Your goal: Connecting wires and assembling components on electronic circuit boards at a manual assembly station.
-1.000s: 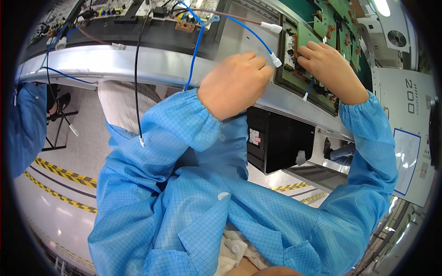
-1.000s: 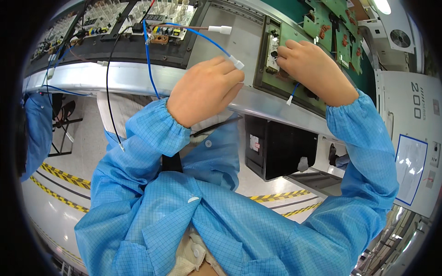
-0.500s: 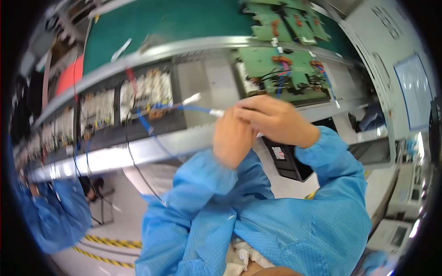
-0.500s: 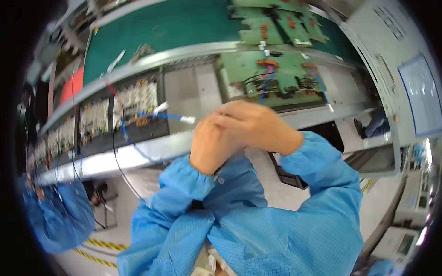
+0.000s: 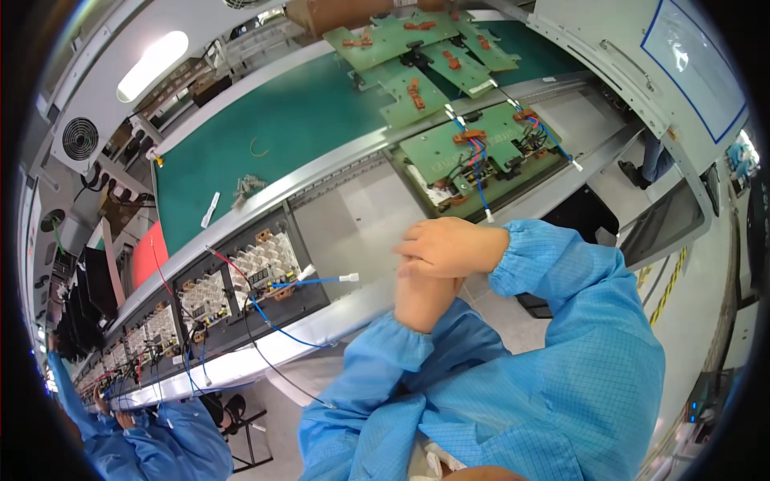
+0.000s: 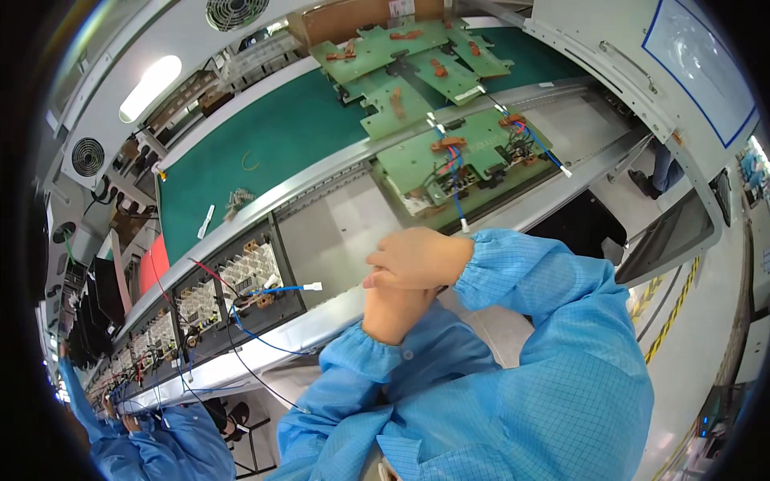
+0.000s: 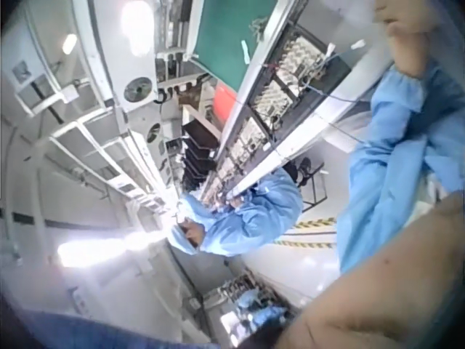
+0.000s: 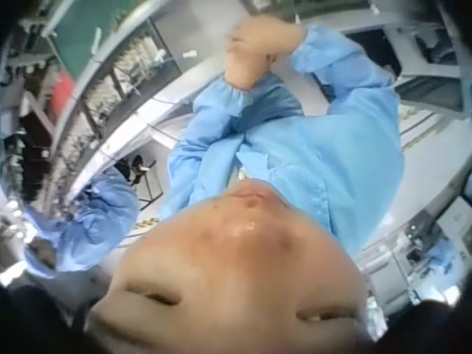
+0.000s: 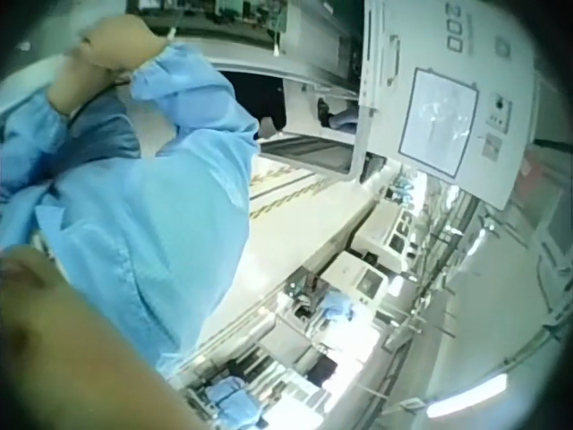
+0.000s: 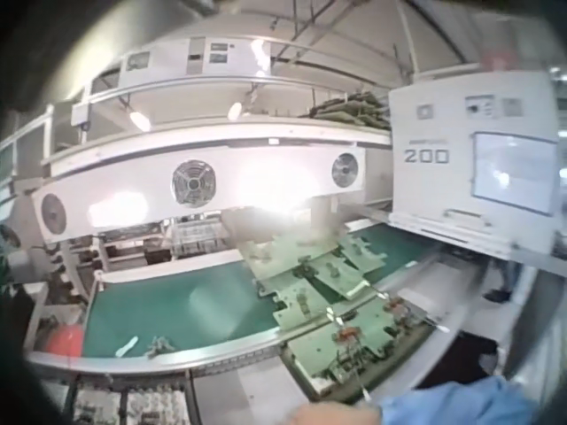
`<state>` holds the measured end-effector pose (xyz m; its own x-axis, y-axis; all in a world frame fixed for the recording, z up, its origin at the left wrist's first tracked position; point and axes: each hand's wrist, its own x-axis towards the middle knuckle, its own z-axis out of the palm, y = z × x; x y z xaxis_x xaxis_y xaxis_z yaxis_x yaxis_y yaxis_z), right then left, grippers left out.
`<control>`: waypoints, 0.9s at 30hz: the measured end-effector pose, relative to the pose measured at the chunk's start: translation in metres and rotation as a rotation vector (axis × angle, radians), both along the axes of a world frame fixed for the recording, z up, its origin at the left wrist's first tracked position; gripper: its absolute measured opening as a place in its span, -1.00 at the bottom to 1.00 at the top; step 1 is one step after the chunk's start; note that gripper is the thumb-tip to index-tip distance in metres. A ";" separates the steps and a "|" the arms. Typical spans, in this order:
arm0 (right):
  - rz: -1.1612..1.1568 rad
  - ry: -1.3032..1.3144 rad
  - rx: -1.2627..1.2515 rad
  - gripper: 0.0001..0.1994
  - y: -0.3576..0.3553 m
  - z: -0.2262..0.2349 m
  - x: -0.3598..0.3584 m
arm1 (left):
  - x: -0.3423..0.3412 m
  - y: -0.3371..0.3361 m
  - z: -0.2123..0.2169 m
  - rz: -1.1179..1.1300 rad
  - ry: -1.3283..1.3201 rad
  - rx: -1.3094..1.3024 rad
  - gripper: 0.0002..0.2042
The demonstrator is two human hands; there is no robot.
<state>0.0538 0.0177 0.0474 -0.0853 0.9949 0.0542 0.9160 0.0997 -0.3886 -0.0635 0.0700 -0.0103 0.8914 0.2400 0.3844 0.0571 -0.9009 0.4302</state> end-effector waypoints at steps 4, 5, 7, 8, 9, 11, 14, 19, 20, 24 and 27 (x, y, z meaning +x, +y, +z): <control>-0.216 -0.044 -0.204 -0.53 -0.012 -0.011 0.021 | 0.026 -0.014 0.002 -0.133 0.240 -0.119 -0.55; -0.224 -0.048 -0.204 -0.53 -0.016 -0.012 0.027 | 0.029 -0.017 -0.001 -0.141 0.235 -0.119 -0.55; -0.293 -0.079 -0.249 -0.62 -0.023 -0.013 0.040 | 0.031 -0.019 -0.013 -0.140 0.139 0.106 -0.50; -0.304 -0.076 -0.249 -0.62 -0.029 -0.016 0.049 | 0.027 -0.020 -0.005 -0.152 0.140 0.107 -0.50; -0.268 -0.156 -0.193 -0.61 -0.034 -0.019 0.058 | 0.020 -0.018 0.011 -0.138 0.203 0.091 -0.45; -0.333 -0.234 -0.163 -0.66 -0.044 -0.017 0.061 | 0.011 -0.012 0.020 -0.131 0.265 0.074 -0.40; -0.427 -0.184 -0.047 -0.70 -0.062 -0.026 0.075 | -0.006 -0.006 0.020 -0.146 0.118 0.175 -0.30; -0.708 0.429 0.383 -0.76 -0.073 0.037 0.124 | -0.024 0.004 0.020 -0.124 0.099 0.145 -0.31; -0.691 0.444 0.535 -0.76 -0.077 0.044 0.153 | -0.026 0.003 0.022 -0.112 0.069 0.147 -0.31; -0.859 0.194 0.642 -0.75 -0.084 0.048 0.280 | -0.027 0.004 0.023 -0.093 0.078 0.153 -0.32; -1.173 -0.195 0.242 -0.63 -0.125 0.002 0.368 | -0.026 0.003 0.019 -0.111 0.077 0.162 -0.33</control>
